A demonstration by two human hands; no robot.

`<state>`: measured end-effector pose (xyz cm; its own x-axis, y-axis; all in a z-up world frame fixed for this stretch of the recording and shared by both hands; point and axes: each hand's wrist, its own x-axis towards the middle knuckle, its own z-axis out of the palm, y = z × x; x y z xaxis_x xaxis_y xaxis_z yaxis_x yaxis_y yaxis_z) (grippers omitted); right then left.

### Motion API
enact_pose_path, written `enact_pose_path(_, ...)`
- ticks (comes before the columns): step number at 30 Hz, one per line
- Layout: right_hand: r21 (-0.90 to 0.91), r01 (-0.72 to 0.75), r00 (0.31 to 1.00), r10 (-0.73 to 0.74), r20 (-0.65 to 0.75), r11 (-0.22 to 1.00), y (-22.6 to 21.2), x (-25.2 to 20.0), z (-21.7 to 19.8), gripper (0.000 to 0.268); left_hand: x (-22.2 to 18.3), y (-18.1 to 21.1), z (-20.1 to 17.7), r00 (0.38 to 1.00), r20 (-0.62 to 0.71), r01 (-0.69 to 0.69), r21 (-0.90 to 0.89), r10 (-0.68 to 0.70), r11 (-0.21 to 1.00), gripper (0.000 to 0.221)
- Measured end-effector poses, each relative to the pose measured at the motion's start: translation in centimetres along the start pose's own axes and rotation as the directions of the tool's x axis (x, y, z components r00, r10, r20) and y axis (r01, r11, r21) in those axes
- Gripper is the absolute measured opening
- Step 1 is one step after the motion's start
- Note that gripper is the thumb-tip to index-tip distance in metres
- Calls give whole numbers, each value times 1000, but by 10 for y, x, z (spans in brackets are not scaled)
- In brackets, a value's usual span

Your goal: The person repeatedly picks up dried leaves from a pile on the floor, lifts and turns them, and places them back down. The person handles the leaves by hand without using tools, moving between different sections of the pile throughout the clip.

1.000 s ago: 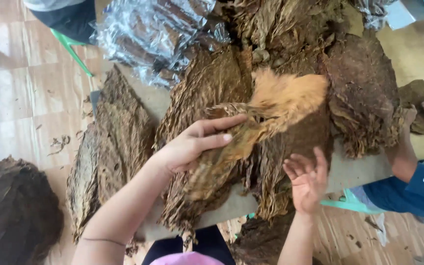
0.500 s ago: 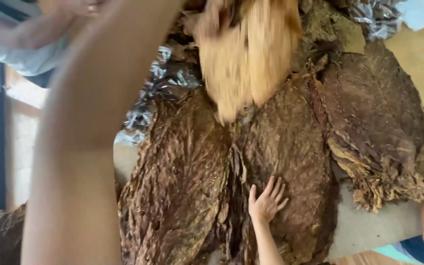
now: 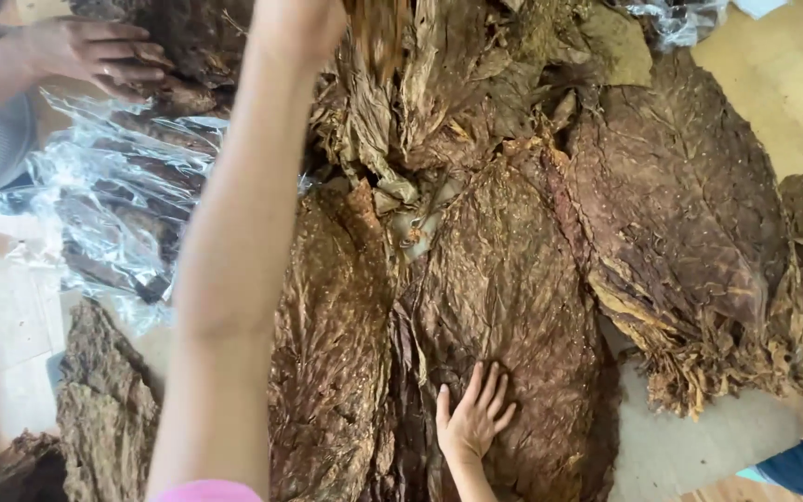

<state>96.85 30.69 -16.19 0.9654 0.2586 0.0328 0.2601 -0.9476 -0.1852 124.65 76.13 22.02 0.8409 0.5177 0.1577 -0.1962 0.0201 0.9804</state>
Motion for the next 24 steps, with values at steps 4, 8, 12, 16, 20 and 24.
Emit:
enact_pose_path(4,-15,15,999,-15,-30,1000,0,-1,-1,93,32,-86,-30,984,-100,-152,-49,147,987,76)
enact_pose_path(8,-22,7,999,-8,-40,1000,-2,3,-2,91,28,-134,-29,1000,23,-11,-110,13,994,96)
enact_pose_path(12,-16,7,999,-8,-44,1000,-5,7,-5,91,38,-147,-19,970,-45,239,50,-237,970,95)
enact_pose_path(16,14,-1,1000,1,2,1000,-9,11,-12,92,22,-152,-13,982,-74,185,248,-172,951,95)
enact_pose_path(20,18,-51,995,49,81,999,-11,18,-17,94,-124,-144,3,994,-99,15,571,50,821,81)
enact_pose_path(24,124,-36,996,26,84,992,-18,23,-33,92,-355,-126,9,984,-165,150,599,-62,787,67)
